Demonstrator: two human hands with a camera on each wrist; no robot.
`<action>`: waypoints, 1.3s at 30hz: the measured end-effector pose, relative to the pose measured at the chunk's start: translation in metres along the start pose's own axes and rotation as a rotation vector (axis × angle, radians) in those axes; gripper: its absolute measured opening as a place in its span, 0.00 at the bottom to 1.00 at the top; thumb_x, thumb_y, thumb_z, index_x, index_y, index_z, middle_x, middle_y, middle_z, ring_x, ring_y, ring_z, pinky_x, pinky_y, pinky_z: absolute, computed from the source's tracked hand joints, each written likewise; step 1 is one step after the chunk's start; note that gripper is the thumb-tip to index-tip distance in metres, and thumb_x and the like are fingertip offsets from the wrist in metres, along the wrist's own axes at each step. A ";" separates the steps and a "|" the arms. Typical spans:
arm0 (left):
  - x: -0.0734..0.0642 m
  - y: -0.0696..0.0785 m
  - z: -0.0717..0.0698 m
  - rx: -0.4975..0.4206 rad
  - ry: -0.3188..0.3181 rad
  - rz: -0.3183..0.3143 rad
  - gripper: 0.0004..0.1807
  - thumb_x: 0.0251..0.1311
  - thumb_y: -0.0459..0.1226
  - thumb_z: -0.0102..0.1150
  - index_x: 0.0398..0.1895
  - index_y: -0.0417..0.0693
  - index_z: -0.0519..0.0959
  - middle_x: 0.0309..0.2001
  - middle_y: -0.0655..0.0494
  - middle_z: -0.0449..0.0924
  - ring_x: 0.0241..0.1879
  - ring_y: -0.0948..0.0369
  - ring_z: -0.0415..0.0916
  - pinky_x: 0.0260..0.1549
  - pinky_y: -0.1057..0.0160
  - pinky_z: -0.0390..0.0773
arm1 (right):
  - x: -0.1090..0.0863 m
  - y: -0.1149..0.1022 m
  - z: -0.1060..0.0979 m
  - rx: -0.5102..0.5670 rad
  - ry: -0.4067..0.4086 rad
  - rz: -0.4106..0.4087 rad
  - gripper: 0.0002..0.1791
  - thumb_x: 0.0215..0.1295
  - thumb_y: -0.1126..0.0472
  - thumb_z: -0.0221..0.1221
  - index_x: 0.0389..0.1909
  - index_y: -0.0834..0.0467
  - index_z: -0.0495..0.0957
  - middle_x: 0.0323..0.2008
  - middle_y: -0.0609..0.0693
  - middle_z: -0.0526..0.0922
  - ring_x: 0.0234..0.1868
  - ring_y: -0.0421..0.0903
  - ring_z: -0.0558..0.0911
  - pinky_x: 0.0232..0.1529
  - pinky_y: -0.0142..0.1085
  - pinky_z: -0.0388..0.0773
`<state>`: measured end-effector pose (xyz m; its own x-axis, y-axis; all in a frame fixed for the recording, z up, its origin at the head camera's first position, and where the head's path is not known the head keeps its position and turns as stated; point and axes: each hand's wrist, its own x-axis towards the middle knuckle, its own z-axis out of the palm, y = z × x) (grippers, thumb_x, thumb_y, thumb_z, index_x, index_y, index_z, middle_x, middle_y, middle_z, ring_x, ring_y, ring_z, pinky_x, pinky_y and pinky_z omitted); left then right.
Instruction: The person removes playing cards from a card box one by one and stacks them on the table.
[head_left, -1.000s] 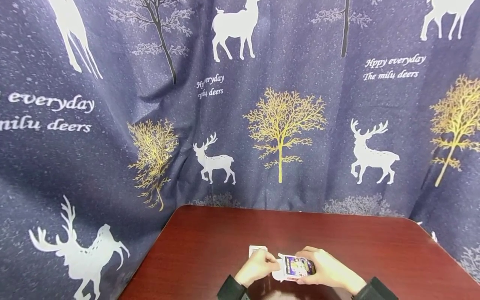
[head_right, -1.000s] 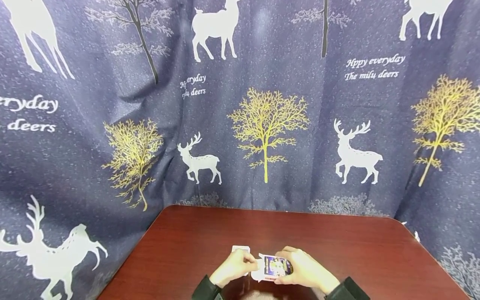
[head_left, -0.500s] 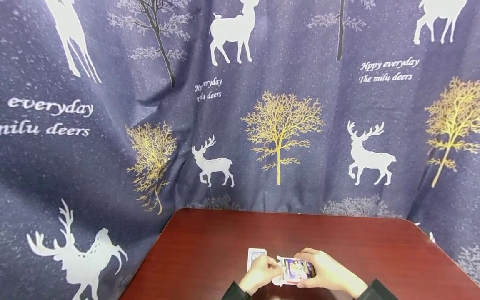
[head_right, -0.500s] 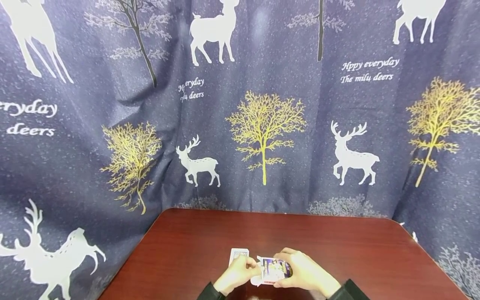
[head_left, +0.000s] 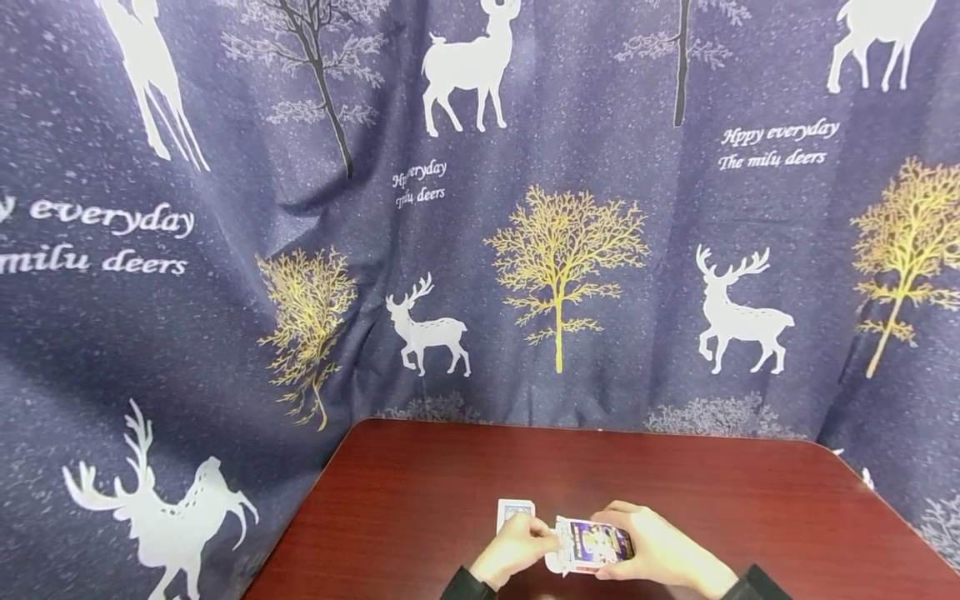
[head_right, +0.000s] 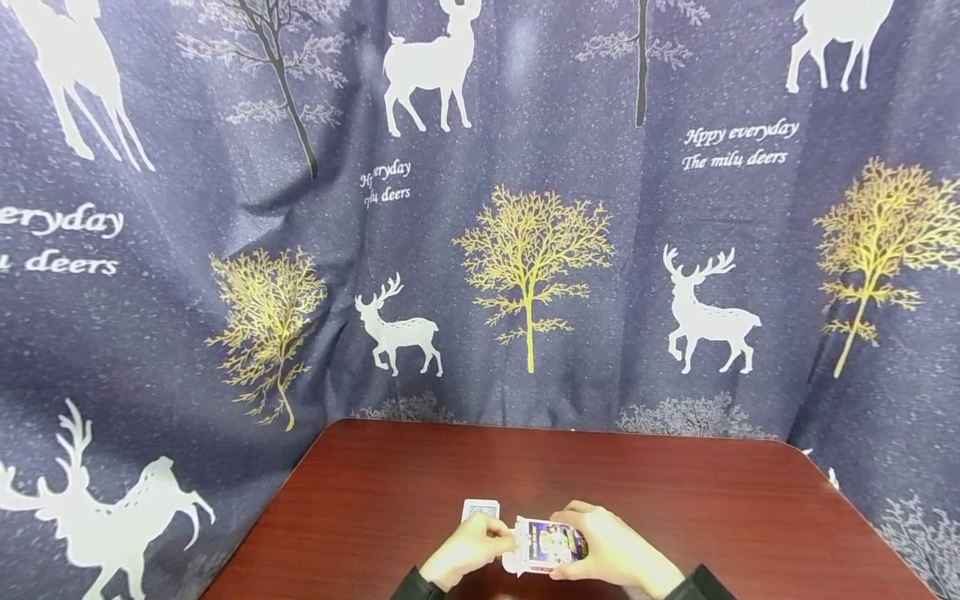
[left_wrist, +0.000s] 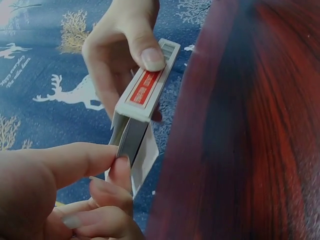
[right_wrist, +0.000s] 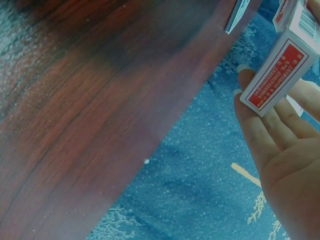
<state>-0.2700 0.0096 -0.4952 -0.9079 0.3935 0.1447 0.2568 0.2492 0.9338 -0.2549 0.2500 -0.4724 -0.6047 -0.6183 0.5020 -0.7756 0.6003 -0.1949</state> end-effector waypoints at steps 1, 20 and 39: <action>0.000 0.000 -0.001 -0.012 -0.005 -0.004 0.09 0.44 0.30 0.58 0.20 0.28 0.78 0.14 0.67 0.64 0.17 0.72 0.59 0.18 0.73 0.58 | 0.000 0.000 0.000 0.005 0.003 -0.001 0.26 0.49 0.41 0.70 0.46 0.50 0.81 0.39 0.38 0.80 0.37 0.29 0.75 0.34 0.25 0.72; -0.004 0.004 -0.012 -0.099 -0.162 -0.130 0.10 0.50 0.31 0.62 0.29 0.28 0.82 0.15 0.65 0.67 0.15 0.70 0.59 0.13 0.74 0.53 | -0.002 0.002 -0.005 -0.010 0.022 0.015 0.26 0.48 0.41 0.71 0.46 0.51 0.81 0.39 0.38 0.79 0.37 0.29 0.74 0.34 0.26 0.73; 0.002 -0.007 -0.055 -0.278 -0.306 -0.128 0.14 0.55 0.28 0.55 0.37 0.18 0.78 0.26 0.46 0.83 0.23 0.67 0.77 0.25 0.72 0.77 | -0.002 0.008 -0.003 0.008 -0.017 0.089 0.27 0.49 0.40 0.69 0.47 0.50 0.80 0.39 0.37 0.78 0.37 0.27 0.72 0.32 0.25 0.72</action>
<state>-0.2917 -0.0405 -0.4831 -0.7757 0.6296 -0.0430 0.0114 0.0822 0.9966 -0.2591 0.2571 -0.4721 -0.6741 -0.5716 0.4678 -0.7202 0.6492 -0.2445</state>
